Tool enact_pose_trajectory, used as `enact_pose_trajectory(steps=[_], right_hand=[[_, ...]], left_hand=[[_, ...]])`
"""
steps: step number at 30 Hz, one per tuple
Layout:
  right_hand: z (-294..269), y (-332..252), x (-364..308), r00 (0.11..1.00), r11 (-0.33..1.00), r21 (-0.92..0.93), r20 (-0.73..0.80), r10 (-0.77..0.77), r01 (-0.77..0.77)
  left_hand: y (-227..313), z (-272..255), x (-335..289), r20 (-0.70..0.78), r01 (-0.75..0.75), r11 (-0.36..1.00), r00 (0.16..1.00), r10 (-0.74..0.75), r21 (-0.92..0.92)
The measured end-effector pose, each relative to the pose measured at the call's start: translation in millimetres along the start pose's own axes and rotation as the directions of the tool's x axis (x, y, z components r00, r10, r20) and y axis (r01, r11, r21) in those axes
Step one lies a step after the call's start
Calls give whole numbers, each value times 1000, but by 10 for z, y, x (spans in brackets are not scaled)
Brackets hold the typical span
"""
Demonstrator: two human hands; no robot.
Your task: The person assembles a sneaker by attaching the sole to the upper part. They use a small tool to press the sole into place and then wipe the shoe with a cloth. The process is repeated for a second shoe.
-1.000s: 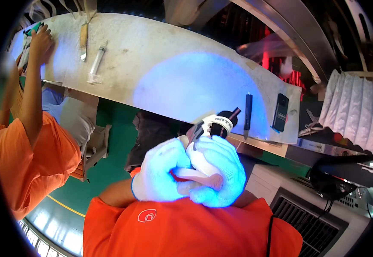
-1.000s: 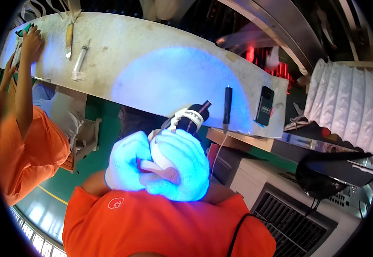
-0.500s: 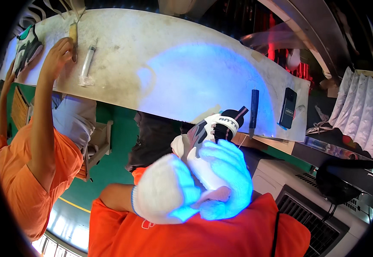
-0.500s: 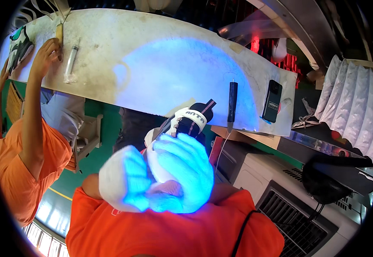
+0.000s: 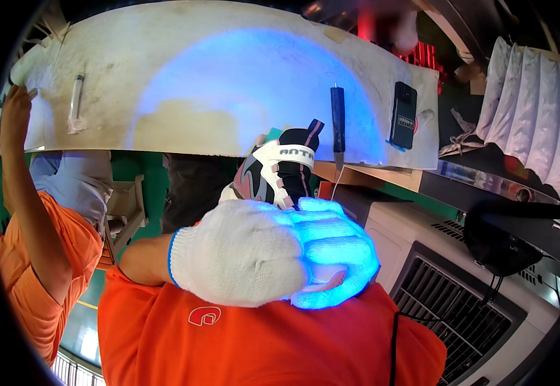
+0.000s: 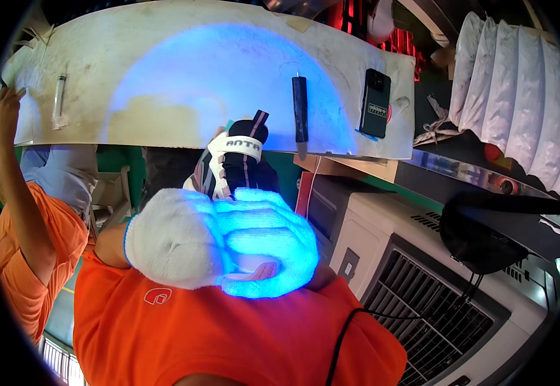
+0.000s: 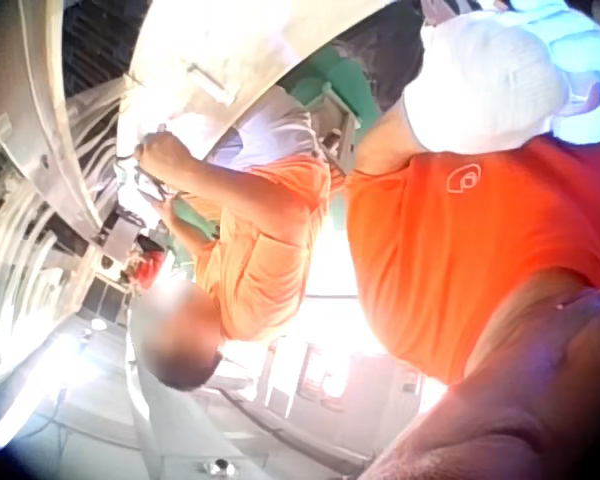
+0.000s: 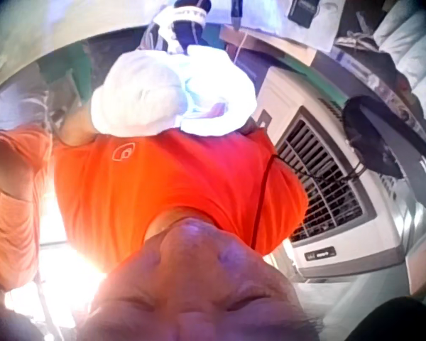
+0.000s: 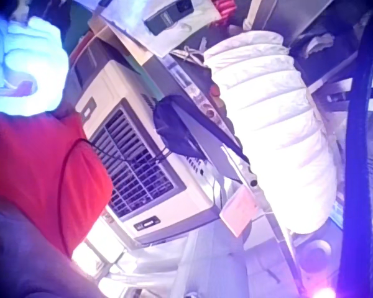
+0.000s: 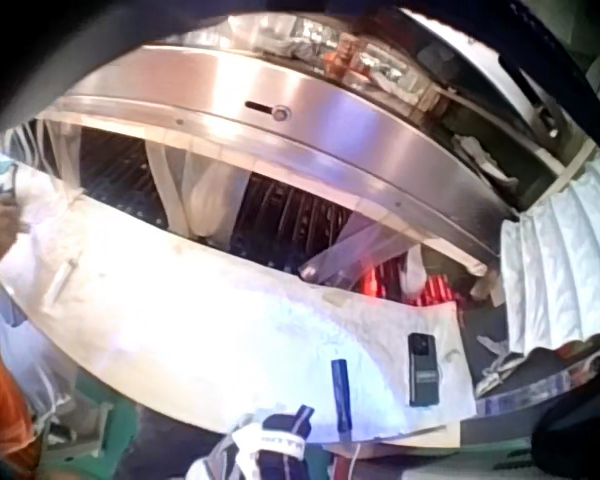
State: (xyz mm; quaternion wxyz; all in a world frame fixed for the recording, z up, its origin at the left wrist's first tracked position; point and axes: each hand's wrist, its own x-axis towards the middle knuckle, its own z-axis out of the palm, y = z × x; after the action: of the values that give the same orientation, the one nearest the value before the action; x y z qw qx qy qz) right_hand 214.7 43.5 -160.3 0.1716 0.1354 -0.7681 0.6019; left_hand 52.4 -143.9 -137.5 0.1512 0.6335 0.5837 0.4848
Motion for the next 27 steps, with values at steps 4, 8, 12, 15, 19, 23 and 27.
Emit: enact_pose_trajectory(steps=[4, 8, 12, 15, 19, 23, 27], right_hand=[[-40, -40, -110, 998, 998, -12, 2, 61, -60], [-26, -40, -205, 997, 999, -6, -47, 53, -53], [-66, 59, -264, 999, 998, 57, -32, -12, 14], [-69, -11, -361, 998, 999, 28, -56, -17, 18], [118, -78, -565, 967, 991, -51, -231, 111, -126], [210, -372, -478, 888, 930, -78, -335, 316, -360], [199, -371, -447, 902, 913, -131, -259, 345, -386]], left_hand=[[-4, 74, 53, 19, 19, 1000, 1000, -19, -17], [49, 135, 108, -69, 26, 998, 997, -30, -55], [60, 326, -59, -45, 165, 983, 985, -169, -83], [37, 423, -41, -89, 160, 971, 980, -178, -179], [61, 476, -59, -85, 260, 918, 951, -297, -299], [-15, 622, -70, -166, 124, 968, 973, -162, -217], [-67, 646, -83, -266, 5, 989, 963, -45, -146]])
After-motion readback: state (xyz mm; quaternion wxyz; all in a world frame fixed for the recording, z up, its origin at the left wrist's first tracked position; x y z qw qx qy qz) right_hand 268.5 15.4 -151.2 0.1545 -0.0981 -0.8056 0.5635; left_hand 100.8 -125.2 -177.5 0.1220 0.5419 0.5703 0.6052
